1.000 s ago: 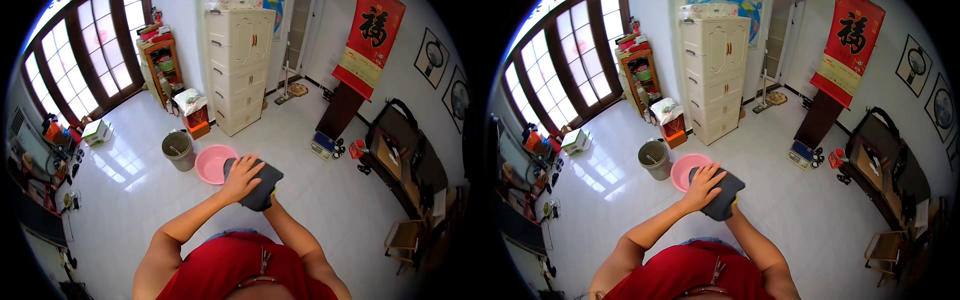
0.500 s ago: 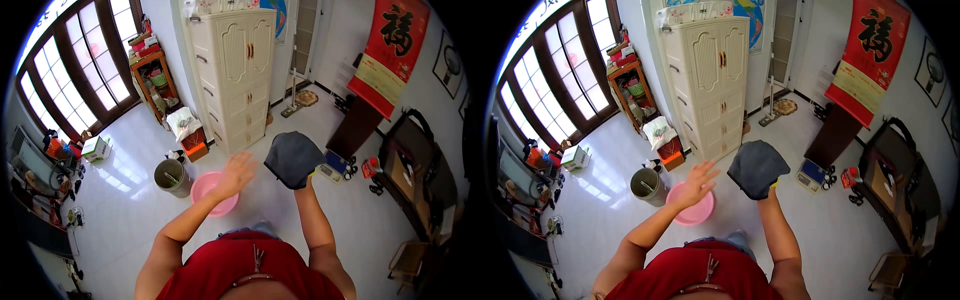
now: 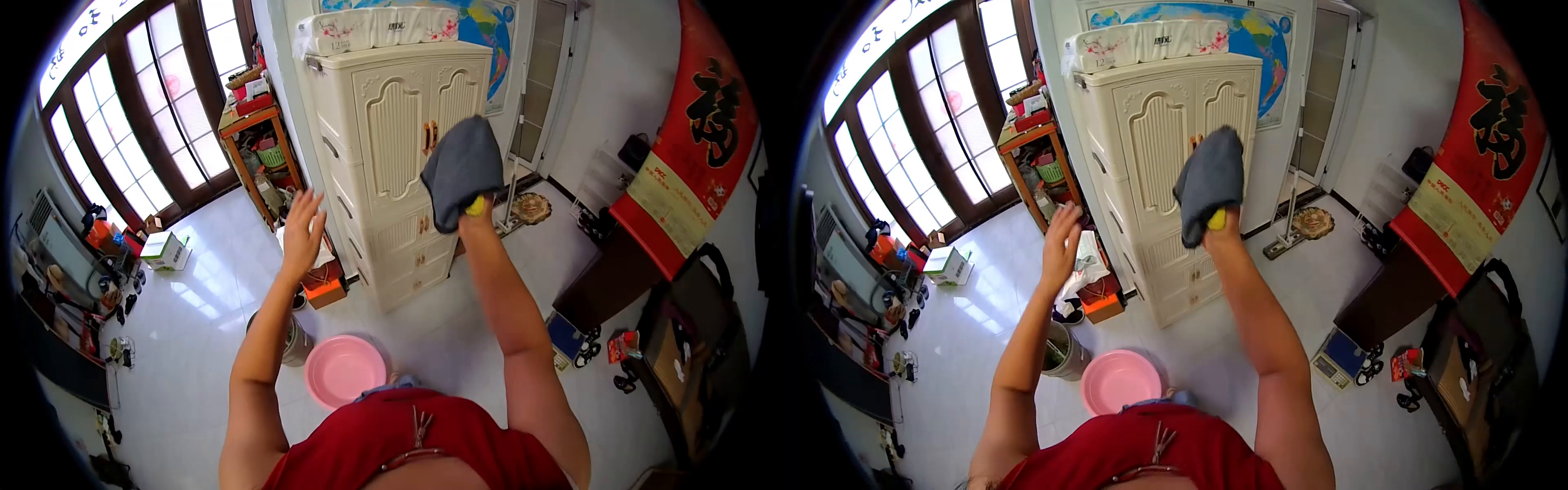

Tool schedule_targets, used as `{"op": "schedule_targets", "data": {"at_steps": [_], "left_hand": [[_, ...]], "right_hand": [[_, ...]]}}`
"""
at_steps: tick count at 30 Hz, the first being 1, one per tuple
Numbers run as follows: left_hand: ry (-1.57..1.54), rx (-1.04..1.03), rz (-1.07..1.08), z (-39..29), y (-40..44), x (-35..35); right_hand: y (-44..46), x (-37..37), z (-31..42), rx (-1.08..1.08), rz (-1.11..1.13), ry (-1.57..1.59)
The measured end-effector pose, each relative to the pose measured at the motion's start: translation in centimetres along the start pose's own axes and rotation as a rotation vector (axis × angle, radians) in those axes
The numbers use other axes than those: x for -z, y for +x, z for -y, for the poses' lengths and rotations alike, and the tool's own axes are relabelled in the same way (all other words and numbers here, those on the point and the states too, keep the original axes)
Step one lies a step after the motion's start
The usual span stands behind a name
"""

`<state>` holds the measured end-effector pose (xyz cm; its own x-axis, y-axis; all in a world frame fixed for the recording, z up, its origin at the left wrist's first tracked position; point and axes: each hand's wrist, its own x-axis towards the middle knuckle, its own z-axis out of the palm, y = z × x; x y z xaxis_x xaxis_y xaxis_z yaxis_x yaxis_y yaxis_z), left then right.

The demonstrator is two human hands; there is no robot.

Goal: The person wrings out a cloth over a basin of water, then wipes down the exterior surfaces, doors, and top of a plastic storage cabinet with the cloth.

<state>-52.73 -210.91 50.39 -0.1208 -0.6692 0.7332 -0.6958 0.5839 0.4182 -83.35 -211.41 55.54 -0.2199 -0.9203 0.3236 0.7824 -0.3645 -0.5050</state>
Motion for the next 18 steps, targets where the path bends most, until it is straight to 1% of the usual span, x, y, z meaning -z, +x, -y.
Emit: {"op": "schedule_targets", "data": {"at_steps": [2,4,5,6,8,11,13,14,16,18], "left_hand": [[0.04,-0.086,-0.096,1.9,6.2,-2.0],[0.095,-0.192,-0.177,2.5,12.6,-3.1],[0.1,-0.211,-0.207,2.5,15.8,-3.6],[0.12,-0.237,-0.247,1.9,18.8,-3.9],[0.122,-0.313,-0.354,1.7,24.4,-5.1],[0.258,-0.433,-0.42,1.1,30.1,-6.1],[0.269,-0.471,-0.381,2.3,32.3,-7.1],[0.278,-0.481,-0.359,3.0,32.7,-7.6],[0.206,-0.407,-0.391,2.9,32.3,-8.3],[0.138,-0.34,-0.425,2.2,32.3,-8.4]], "right_hand": [[6.0,1.0,-2.4,0.178,0.159,-0.175],[8.7,-2.2,-1.4,0.259,0.234,-0.233],[10.1,-3.8,-0.8,0.301,0.271,-0.259],[11.4,-4.8,-0.6,0.568,0.251,-0.633],[15.8,-5.8,-1.1,0.872,0.248,-1.054],[21.9,-6.6,-3.6,1.047,0.268,-1.179],[25.2,-5.9,-6.8,1.074,0.254,-1.453],[26.2,-5.3,-8.5,1.046,0.292,-1.597],[27.2,-2.7,-12.8,1.081,0.318,-1.593],[26.1,0.6,-15.8,1.108,0.317,-1.581]]}}
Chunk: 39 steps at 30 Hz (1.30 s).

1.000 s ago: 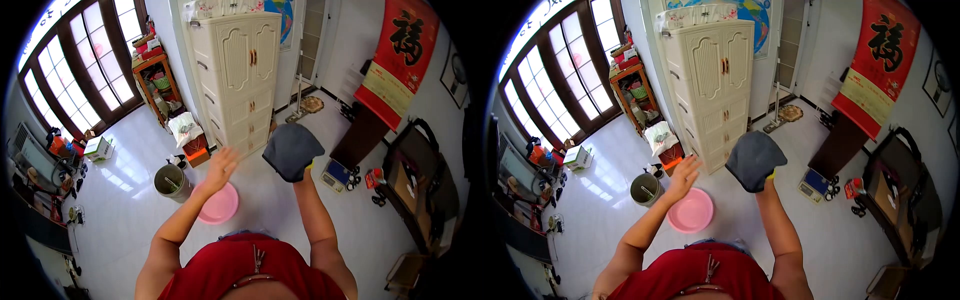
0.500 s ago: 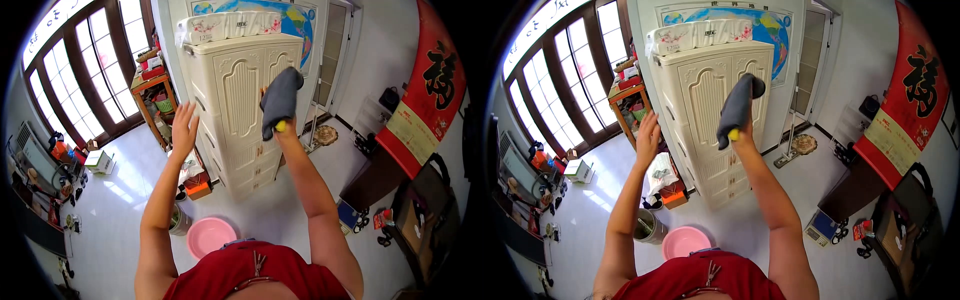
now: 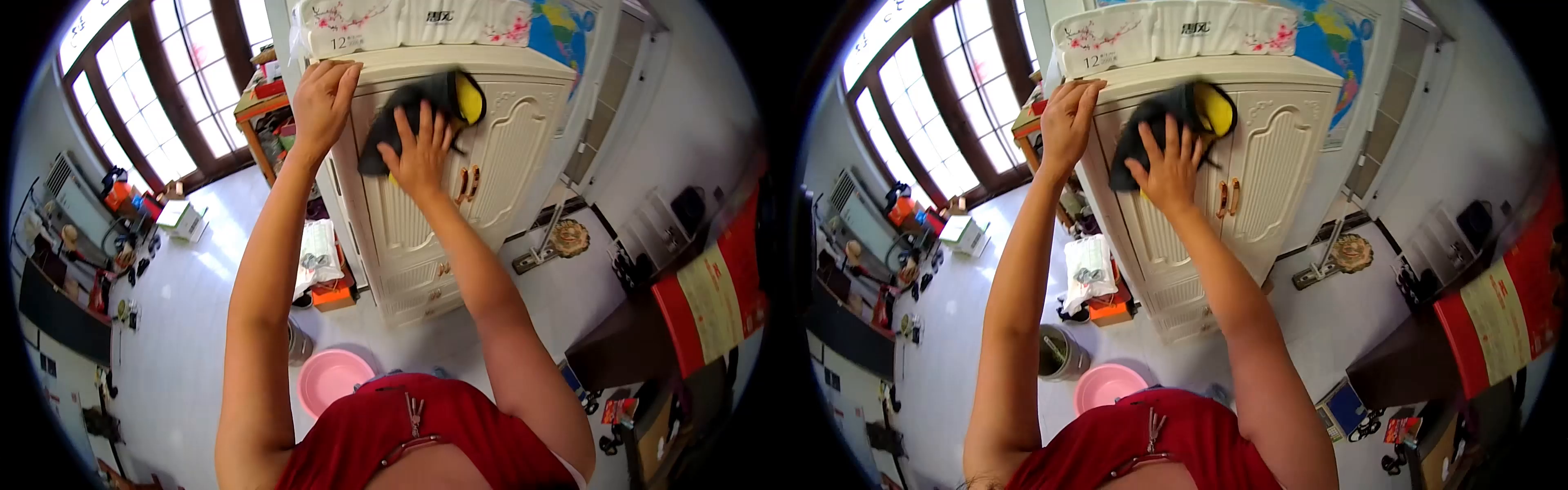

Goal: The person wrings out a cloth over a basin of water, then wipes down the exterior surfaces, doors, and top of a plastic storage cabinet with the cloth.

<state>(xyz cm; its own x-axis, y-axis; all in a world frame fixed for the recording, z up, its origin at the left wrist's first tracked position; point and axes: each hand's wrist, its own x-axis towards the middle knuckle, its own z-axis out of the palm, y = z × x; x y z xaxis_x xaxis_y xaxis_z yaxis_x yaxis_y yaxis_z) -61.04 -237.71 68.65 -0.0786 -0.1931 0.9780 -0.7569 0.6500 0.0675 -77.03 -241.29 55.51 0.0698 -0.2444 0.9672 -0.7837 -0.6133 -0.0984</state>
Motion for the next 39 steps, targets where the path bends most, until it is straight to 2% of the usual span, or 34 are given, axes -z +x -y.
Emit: {"op": "schedule_targets", "data": {"at_steps": [2,3,4,6,8,11,12,14,15,16,18,20,21,23,27,28,30,32,34,36,38,39], "left_hand": [[0.041,0.03,0.014,-0.2,0.1,0.0],[0.059,0.047,0.021,-0.4,-0.1,0.1],[0.031,0.038,-0.007,-0.3,-0.1,-0.1],[0.032,0.055,-0.032,-0.5,-0.2,-0.2],[0.012,0.074,-0.05,-0.7,-0.4,-0.5],[0.033,0.06,-0.054,-0.5,-0.5,-0.4],[0.021,0.106,-0.025,-0.7,-0.5,-0.2],[-0.002,0.086,-0.036,-0.6,-0.4,-0.4],[-0.013,0.083,-0.039,-0.5,-0.5,-0.4],[-0.023,0.054,-0.031,-0.2,-0.6,-0.3],[-0.041,0.09,0.006,-0.5,-0.5,0.0],[-0.041,0.142,0.09,-0.4,-0.5,0.7],[-0.07,0.172,0.092,-0.4,-0.6,0.8],[-0.136,0.229,0.087,-0.5,-0.7,0.5],[-0.069,0.075,-0.008,0.2,-0.6,-0.1],[-0.051,0.098,-0.019,-0.3,-0.6,-0.2],[-0.027,0.096,-0.032,0.1,-0.8,-0.4],[0.004,0.108,-0.056,-0.2,-0.9,-0.6],[0.044,0.104,-0.078,-0.8,-0.8,-0.8],[0.052,0.082,-0.085,-0.5,-1.0,-1.1],[0.067,0.074,-0.084,-0.3,-1.0,-1.0],[0.065,0.064,-0.082,-0.3,-1.0,-0.9]], "right_hand": [[-7.0,-1.8,-0.6,-0.056,0.159,-0.043],[-10.9,-1.9,-0.8,-0.166,0.513,-0.053],[-10.7,0.5,-0.6,-0.373,0.998,0.09],[-21.1,-2.5,-4.3,0.186,0.381,0.097],[-23.8,-1.2,-5.2,-0.08,1.271,-0.028],[-26.0,-2.3,-6.1,0.192,0.578,0.039],[-26.4,-3.6,-5.9,-0.094,0.892,0.183],[-18.2,-1.7,-2.7,-0.092,0.596,0.229],[-15.6,-3.1,-1.8,-0.048,0.322,0.192],[-10.5,-2.6,-0.6,-0.042,0.156,0.189],[-1.7,-0.1,1.0,-0.113,0.241,0.169],[2.4,0.0,1.6,-0.093,0.113,0.137],[3.1,-0.4,1.5,-0.028,-0.064,0.105],[1.5,-0.8,1.2,0.053,-0.017,0.095],[-11.7,-4.1,0.2,0.237,0.124,0.004],[-15.8,-4.5,-0.6,0.216,0.438,0.031],[-19.3,-3.9,-2.0,0.135,0.718,0.172],[-20.1,-3.5,-2.5,0.027,0.648,0.4],[-17.5,-3.3,-1.9,-0.118,0.643,0.397],[-12.7,-2.6,-1.1,-0.185,0.659,0.156],[-4.8,-0.8,-1.7,-0.204,0.236,0.16],[-1.3,-0.2,-2.3,-0.218,0.084,0.059]]}}
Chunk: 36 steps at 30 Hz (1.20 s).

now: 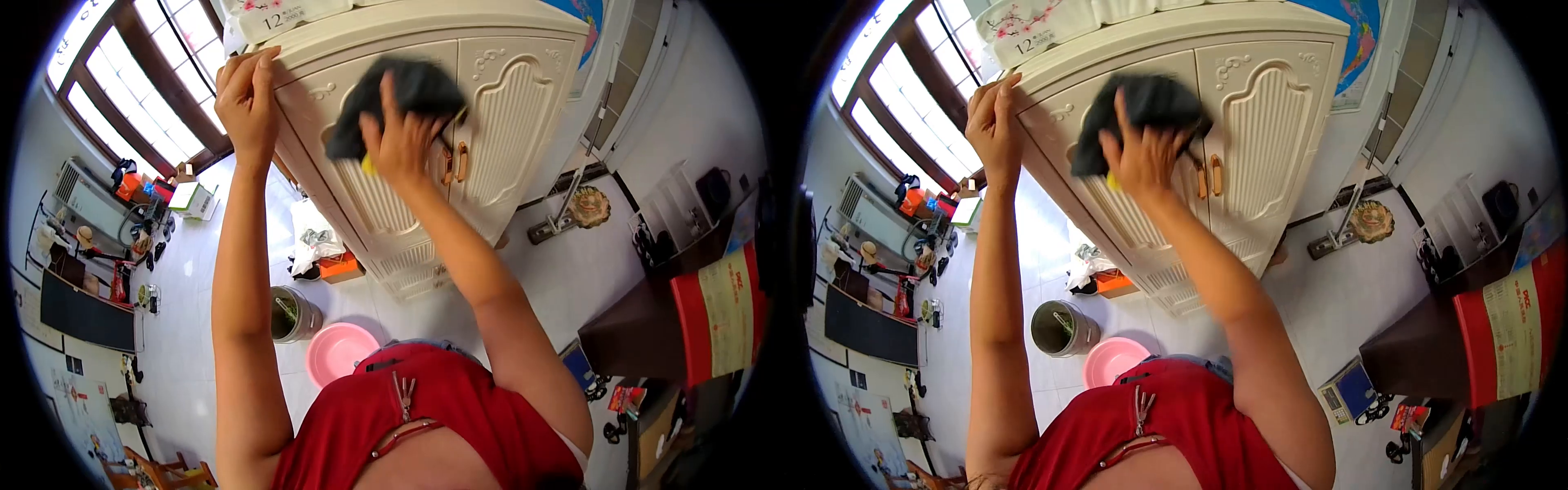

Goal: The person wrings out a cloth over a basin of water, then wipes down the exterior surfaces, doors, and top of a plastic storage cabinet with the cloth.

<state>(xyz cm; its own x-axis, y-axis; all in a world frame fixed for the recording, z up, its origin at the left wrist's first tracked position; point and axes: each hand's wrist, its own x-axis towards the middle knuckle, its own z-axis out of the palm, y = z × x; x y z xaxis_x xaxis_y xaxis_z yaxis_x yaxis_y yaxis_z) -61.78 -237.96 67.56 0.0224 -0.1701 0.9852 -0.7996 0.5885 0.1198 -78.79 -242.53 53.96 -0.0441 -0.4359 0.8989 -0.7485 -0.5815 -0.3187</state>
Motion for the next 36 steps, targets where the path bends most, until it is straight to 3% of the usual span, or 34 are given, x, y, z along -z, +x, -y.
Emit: {"op": "schedule_targets", "data": {"at_steps": [1,2,4,7,8,10,11,12,13,15,16,17,18,20,22,23,26,29,33,36], "left_hand": [[-0.004,-0.005,0.001,0.0,0.1,0.0],[-0.006,-0.009,0.002,-0.1,0.1,0.0],[0.011,-0.017,0.014,0.3,0.1,-0.1],[0.026,-0.009,0.036,1.4,-0.3,0.1],[0.022,-0.031,0.019,2.1,-0.3,-0.1],[-0.123,-0.033,0.003,1.9,-0.4,-0.4],[-0.189,0.093,0.408,4.5,1.9,2.3],[-0.193,0.12,0.475,4.4,2.4,2.9],[-0.193,0.146,0.542,4.1,3.0,3.4],[-0.076,-0.013,-0.009,2.2,-0.3,-0.8],[-0.048,-0.013,0.011,2.3,-0.5,-0.7],[-0.021,-0.015,0.029,2.5,-0.4,-0.4],[0.005,-0.029,0.032,2.5,-0.1,-0.3],[0.014,-0.125,-0.074,1.5,-0.1,-0.9],[0.033,-0.041,-0.037,0.6,-0.2,-0.4],[0.031,-0.036,-0.051,0.3,-0.1,-0.5],[0.04,0.082,0.02,-0.4,0.0,-0.2],[0.034,0.044,0.03,-0.1,0.0,-0.1],[0.047,0.048,0.031,-0.9,-0.1,0.1],[0.035,0.004,0.019,-0.6,0.0,0.0]], "right_hand": [[3.0,1.9,0.5,-0.073,-0.051,0.115],[5.0,2.1,-0.2,0.034,-0.231,0.019],[5.3,1.7,-1.8,0.18,-0.304,-0.042],[1.0,0.8,-4.3,0.207,-0.153,-0.04],[-2.0,0.6,-5.1,0.142,-0.021,-0.069],[-9.1,-0.5,-7.3,-0.042,0.467,-0.077],[-12.6,-1.7,-9.2,0.126,0.379,-0.133],[-13.6,-1.2,-9.3,0.294,0.286,-0.186],[-14.5,-0.4,-9.5,0.003,0.852,-0.109],[-14.1,-0.4,-9.0,-0.013,0.783,-0.172],[-13.4,-0.4,-8.3,-0.021,0.75,-0.203],[-12.2,-1.1,-7.9,0.132,0.238,-0.128],[-9.1,-0.2,-6.4,-0.012,0.268,0.013],[-1.5,1.3,-3.4,-0.12,-0.098,0.115],[5.0,1.7,-2.0,-0.165,-0.319,0.108],[7.2,1.5,-1.4,-0.082,-0.405,0.014],[9.8,3.0,1.7,0.18,-0.268,-0.016],[11.2,2.9,4.1,0.473,-0.19,0.13],[13.4,4.2,1.9,0.618,-0.187,0.089],[15.0,7.2,-4.6,0.529,-0.136,-0.014]]}}
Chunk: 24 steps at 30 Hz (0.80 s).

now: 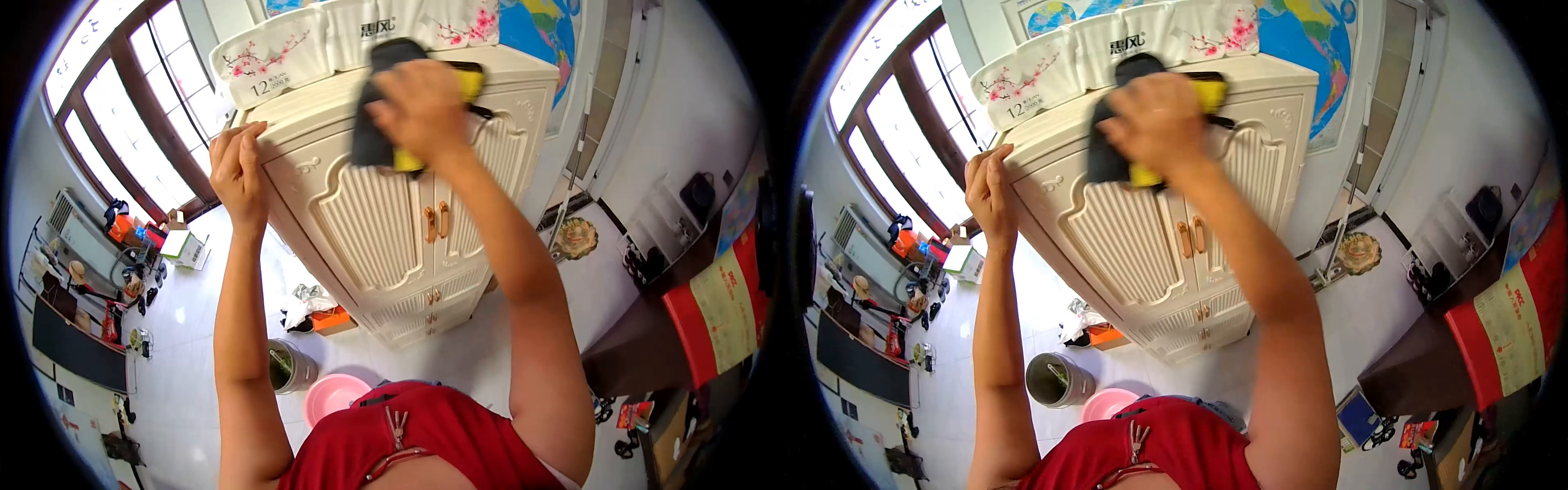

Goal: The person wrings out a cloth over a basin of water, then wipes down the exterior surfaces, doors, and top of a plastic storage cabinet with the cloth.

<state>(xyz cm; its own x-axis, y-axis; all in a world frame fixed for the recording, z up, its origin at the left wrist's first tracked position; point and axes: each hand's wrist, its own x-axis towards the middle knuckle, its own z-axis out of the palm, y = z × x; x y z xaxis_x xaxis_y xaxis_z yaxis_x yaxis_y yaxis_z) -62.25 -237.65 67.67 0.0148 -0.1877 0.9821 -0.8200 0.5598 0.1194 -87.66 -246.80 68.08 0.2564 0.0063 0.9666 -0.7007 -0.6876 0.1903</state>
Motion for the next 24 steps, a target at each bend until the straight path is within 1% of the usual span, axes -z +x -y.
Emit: {"op": "schedule_targets", "data": {"at_steps": [1,2,3,4,6,8,10,11,12,13,14,15,16,17,18,19,20,21,22,23,24], "left_hand": [[-0.01,0.012,-0.008,-0.2,0.1,0.0],[-0.018,0.027,-0.014,-0.4,0.1,0.0],[-0.023,0.009,-0.016,-0.1,0.0,0.0],[-0.017,0.001,-0.03,0.3,0.0,-0.2],[0.004,0.017,-0.008,-0.1,0.0,0.0],[-0.012,0.018,-0.01,-0.1,0.0,0.0],[-0.045,0.025,-0.019,0.0,-0.2,-0.2],[-0.026,0.012,-0.001,0.4,-0.2,-0.1],[-0.05,0.007,-0.027,0.7,-0.3,-0.1],[-0.081,0.001,-0.045,1.1,-0.4,-0.3],[-0.121,-0.007,-0.053,1.3,-0.5,-0.6],[0.003,0.02,-0.035,1.2,-0.8,-0.5],[-0.093,-0.023,-0.074,2.3,-0.7,-0.9],[-0.135,0.04,-0.083,3.4,-1.0,-1.2],[-0.328,0.134,-0.108,3.2,-1.1,-1.5],[-0.327,0.24,-0.046,3.3,-0.9,-1.0],[-0.574,0.245,-0.06,4.2,-0.9,-1.4],[-0.635,0.326,-0.047,4.9,-0.8,-1.1],[-0.624,0.292,-0.006,4.7,-0.8,-0.6],[-0.394,0.171,-0.005,3.5,-0.9,-0.4],[-0.098,0.008,0.02,2.6,-0.5,0.3]], "right_hand": [[-0.9,0.5,-3.0,0.019,-0.112,-0.073],[-2.2,1.1,-6.4,-0.005,-0.146,-0.09],[-3.2,1.9,-9.6,-0.025,-0.14,-0.169],[-3.6,3.1,-11.6,-0.065,-0.107,-0.233],[-4.5,4.0,-15.3,-0.119,-0.124,-0.31],[-4.6,4.1,-16.2,-0.226,-0.126,-0.236],[-3.2,3.6,-14.3,-0.285,-0.151,-0.23],[-2.3,3.5,-12.9,-0.308,-0.068,-0.147],[-1.4,3.0,-10.6,-0.336,0.016,-0.066],[-0.7,1.1,-7.8,-0.249,-0.067,0.032],[0.9,0.7,-3.8,-0.258,0.068,0.098],[1.6,-1.6,-0.2,-0.249,-0.007,0.095],[2.8,-3.0,3.3,-0.136,0.005,0.193],[3.9,-3.3,6.7,-0.062,-0.033,0.23],[4.8,-4.4,9.3,-0.071,0.034,0.164],[5.9,-4.1,11.3,-0.122,0.246,0.133],[5.6,-5.9,12.3,-0.101,0.117,0.141],[5.4,-6.7,12.6,-0.116,0.092,0.11],[5.0,-6.6,12.2,-0.069,0.028,0.104],[4.4,-6.8,11.5,-0.047,-0.04,0.072],[3.9,-6.9,10.8,-0.021,-0.109,0.046]]}}
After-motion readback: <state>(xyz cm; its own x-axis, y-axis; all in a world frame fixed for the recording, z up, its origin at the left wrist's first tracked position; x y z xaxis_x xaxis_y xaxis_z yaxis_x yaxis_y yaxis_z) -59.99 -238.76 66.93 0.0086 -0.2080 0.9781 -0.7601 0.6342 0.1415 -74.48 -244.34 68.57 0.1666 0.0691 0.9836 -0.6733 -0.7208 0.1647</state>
